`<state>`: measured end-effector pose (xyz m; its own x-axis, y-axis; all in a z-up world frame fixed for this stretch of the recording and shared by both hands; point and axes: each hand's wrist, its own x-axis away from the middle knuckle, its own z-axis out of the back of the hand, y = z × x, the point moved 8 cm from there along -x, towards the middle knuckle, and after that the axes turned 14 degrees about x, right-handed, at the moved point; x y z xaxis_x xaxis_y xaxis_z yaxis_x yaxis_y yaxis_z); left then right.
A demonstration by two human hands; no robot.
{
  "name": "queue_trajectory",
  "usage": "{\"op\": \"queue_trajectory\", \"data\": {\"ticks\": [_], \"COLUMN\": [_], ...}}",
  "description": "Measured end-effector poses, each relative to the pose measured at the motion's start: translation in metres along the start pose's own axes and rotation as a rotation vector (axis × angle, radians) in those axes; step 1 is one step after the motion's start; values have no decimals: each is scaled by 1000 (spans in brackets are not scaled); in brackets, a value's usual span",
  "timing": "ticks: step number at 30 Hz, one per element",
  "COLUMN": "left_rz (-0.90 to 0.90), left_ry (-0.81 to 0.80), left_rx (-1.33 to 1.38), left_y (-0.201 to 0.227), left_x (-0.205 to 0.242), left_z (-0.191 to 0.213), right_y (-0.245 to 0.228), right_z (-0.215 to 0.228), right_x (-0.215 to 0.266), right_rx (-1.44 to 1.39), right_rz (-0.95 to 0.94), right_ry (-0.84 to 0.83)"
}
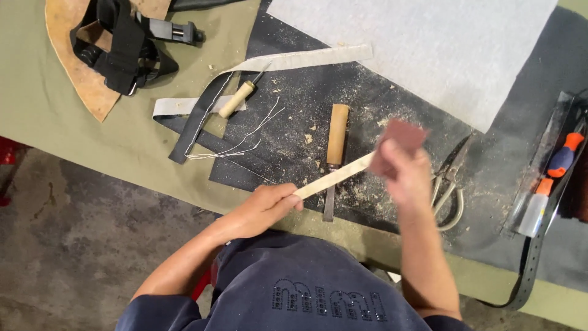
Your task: Sanding a thin wooden handle or strip using a piece of sandpaper on a workbench.
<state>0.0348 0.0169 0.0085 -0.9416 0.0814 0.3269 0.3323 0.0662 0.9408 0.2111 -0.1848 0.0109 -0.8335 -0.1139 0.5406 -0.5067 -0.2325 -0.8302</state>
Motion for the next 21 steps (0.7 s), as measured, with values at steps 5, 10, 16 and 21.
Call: {"op": "queue_trajectory", "data": {"ticks": [5, 10, 16, 21], "left_rz": [77, 5, 5, 1], "left_ry": [5, 66, -24, -28], "left_rx": [8, 86, 108, 100], "left_y": [-8, -9, -10, 0], "left_x": [5, -24, -47, -39], "left_z": [11, 11, -19, -26], "right_y": [18, 30, 82, 54], "right_z": [62, 25, -48, -65], "right_x": [-70, 6, 33, 35], "right_rx": [-421, -172, -214, -198], "right_rz": [104, -21, -66, -42], "right_ry": [143, 91, -298, -321]}}
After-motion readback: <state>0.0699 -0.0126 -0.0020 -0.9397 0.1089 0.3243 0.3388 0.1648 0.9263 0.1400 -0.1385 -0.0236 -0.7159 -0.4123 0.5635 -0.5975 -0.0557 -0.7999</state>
